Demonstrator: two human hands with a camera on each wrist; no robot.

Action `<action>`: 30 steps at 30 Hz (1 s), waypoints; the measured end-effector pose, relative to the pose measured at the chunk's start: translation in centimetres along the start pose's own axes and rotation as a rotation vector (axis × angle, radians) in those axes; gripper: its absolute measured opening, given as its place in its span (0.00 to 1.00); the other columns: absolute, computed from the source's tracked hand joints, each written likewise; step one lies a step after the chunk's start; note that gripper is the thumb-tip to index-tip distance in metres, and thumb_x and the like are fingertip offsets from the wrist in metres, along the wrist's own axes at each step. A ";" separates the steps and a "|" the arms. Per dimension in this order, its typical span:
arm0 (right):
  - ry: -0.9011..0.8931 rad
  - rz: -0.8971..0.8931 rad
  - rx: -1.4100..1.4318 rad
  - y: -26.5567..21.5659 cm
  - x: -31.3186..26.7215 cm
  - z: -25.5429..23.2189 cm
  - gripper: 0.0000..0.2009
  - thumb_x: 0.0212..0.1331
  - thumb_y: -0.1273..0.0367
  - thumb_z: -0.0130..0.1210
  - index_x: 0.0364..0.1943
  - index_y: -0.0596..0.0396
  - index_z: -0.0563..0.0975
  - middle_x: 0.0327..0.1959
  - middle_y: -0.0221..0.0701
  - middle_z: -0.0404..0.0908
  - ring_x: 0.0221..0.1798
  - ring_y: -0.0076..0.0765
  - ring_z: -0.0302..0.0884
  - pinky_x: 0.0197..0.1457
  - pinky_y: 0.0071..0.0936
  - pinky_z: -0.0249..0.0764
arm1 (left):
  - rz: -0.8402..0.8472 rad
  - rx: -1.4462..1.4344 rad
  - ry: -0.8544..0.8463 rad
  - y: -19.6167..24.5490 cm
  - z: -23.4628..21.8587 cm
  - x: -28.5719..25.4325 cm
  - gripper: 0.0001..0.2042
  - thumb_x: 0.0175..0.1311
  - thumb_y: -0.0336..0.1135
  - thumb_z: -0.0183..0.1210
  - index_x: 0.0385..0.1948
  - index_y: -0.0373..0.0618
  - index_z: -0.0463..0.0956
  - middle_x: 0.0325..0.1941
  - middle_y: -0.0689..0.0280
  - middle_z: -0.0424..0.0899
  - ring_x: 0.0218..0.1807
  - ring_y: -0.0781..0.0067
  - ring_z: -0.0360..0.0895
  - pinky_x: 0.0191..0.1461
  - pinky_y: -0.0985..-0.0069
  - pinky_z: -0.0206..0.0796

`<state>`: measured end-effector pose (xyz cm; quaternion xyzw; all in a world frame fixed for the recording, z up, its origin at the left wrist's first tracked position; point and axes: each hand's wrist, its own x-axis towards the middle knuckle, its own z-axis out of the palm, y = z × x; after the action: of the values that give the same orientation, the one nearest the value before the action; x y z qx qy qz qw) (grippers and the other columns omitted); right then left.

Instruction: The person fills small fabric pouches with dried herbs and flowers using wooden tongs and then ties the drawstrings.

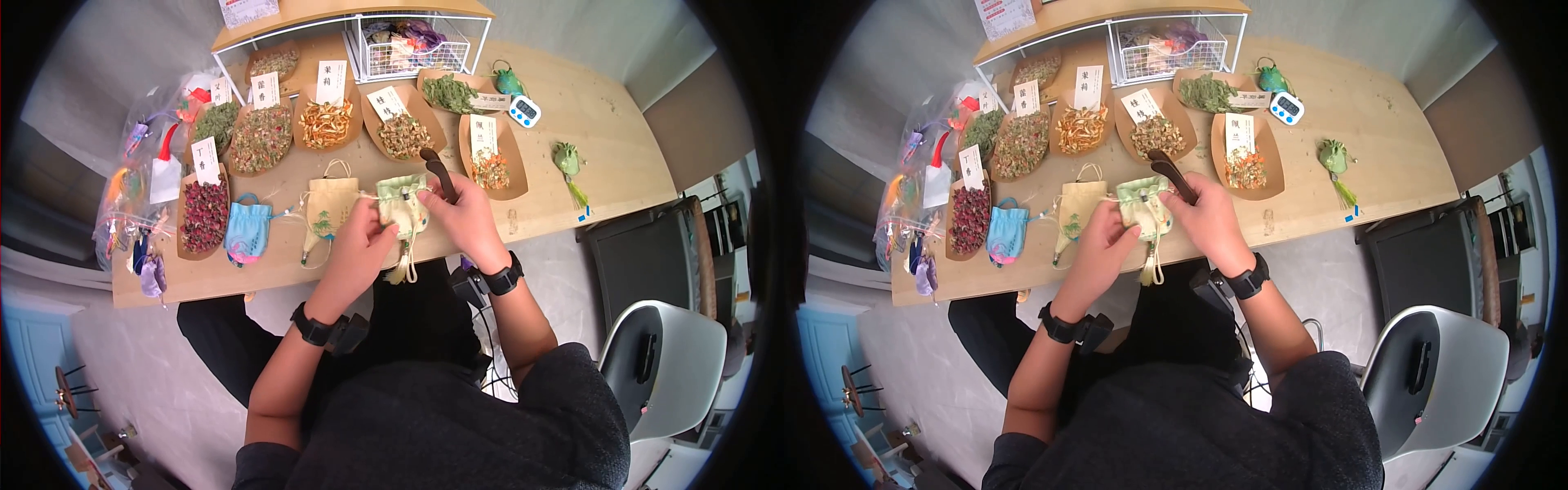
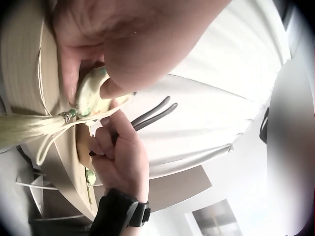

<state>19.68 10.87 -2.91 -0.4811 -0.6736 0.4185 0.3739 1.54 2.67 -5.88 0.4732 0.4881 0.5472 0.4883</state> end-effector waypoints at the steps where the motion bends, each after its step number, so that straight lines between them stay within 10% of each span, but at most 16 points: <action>1: -0.012 0.006 -0.059 0.1 0.3 -0.1 0.10 0.63 0.68 0.67 0.37 0.62 0.82 0.22 0.29 0.75 0.27 0.24 0.67 0.33 0.28 0.69 | 0.050 0.093 0.064 0.3 -0.1 -0.4 0.12 0.74 0.30 0.58 0.54 0.37 0.75 0.50 0.60 0.83 0.52 0.68 0.84 0.54 0.72 0.75; 5: -0.023 0.038 -0.252 0.8 1.3 0.5 0.12 0.60 0.65 0.67 0.35 0.62 0.83 0.24 0.41 0.81 0.27 0.43 0.78 0.35 0.38 0.74 | 0.274 0.962 0.175 2.6 -1.3 -1.8 0.15 0.67 0.31 0.63 0.52 0.38 0.76 0.53 0.52 0.81 0.57 0.52 0.81 0.59 0.63 0.73; 9: 0.063 0.046 -0.402 -0.2 1.3 1.6 0.11 0.59 0.64 0.66 0.37 0.58 0.84 0.30 0.46 0.86 0.36 0.57 0.85 0.41 0.46 0.78 | 0.382 1.199 0.230 1.9 -1.2 -1.8 0.20 0.63 0.36 0.66 0.56 0.41 0.77 0.60 0.52 0.76 0.65 0.47 0.72 0.68 0.53 0.64; 13: 0.139 0.003 -0.357 -1.0 0.2 1.4 0.11 0.57 0.66 0.66 0.41 0.56 0.84 0.34 0.46 0.87 0.40 0.56 0.86 0.45 0.45 0.81 | 0.520 1.240 0.173 1.9 -0.4 -1.8 0.21 0.62 0.41 0.67 0.55 0.43 0.79 0.63 0.53 0.74 0.68 0.46 0.69 0.71 0.47 0.59; 16: 0.213 -0.043 -0.306 -1.3 -0.8 -0.9 0.11 0.61 0.66 0.67 0.42 0.59 0.83 0.26 0.37 0.83 0.28 0.36 0.79 0.35 0.34 0.74 | 0.586 1.207 0.022 2.2 1.1 -1.8 0.22 0.62 0.42 0.67 0.55 0.43 0.79 0.63 0.53 0.74 0.68 0.46 0.69 0.72 0.47 0.58; 20: 0.324 0.024 -0.375 -0.9 -0.4 -6.9 0.12 0.65 0.63 0.64 0.41 0.60 0.83 0.23 0.33 0.79 0.28 0.28 0.74 0.35 0.30 0.72 | 0.560 1.183 -0.050 1.1 1.5 -1.1 0.21 0.61 0.42 0.67 0.54 0.43 0.80 0.62 0.54 0.76 0.68 0.47 0.69 0.74 0.47 0.57; 22: 0.430 0.091 -0.463 -0.3 1.1 -12.0 0.15 0.62 0.61 0.65 0.44 0.60 0.85 0.35 0.46 0.88 0.39 0.51 0.88 0.44 0.40 0.80 | 0.558 1.187 -0.039 0.9 1.2 -0.7 0.20 0.62 0.42 0.66 0.52 0.42 0.80 0.61 0.53 0.77 0.69 0.47 0.70 0.74 0.47 0.57; 25: 0.685 0.243 -0.724 5.5 4.4 -20.7 0.23 0.61 0.52 0.64 0.43 0.62 0.85 0.39 0.53 0.87 0.45 0.59 0.87 0.48 0.47 0.80 | 0.552 1.206 -0.034 1.0 0.7 -0.1 0.19 0.64 0.42 0.65 0.49 0.40 0.79 0.60 0.51 0.78 0.69 0.47 0.70 0.75 0.46 0.55; 30: 0.540 0.401 -0.822 12.6 8.1 -29.4 0.35 0.50 0.44 0.68 0.34 0.74 0.84 0.35 0.61 0.85 0.43 0.63 0.87 0.46 0.46 0.79 | 0.525 1.219 -0.044 1.2 -0.2 0.8 0.19 0.65 0.43 0.65 0.48 0.38 0.77 0.60 0.50 0.80 0.71 0.46 0.69 0.77 0.43 0.52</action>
<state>48.51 27.06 -2.85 -0.7979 -0.5565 0.0443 0.2271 1.15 3.38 -4.62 0.7790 0.5686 0.2640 -0.0067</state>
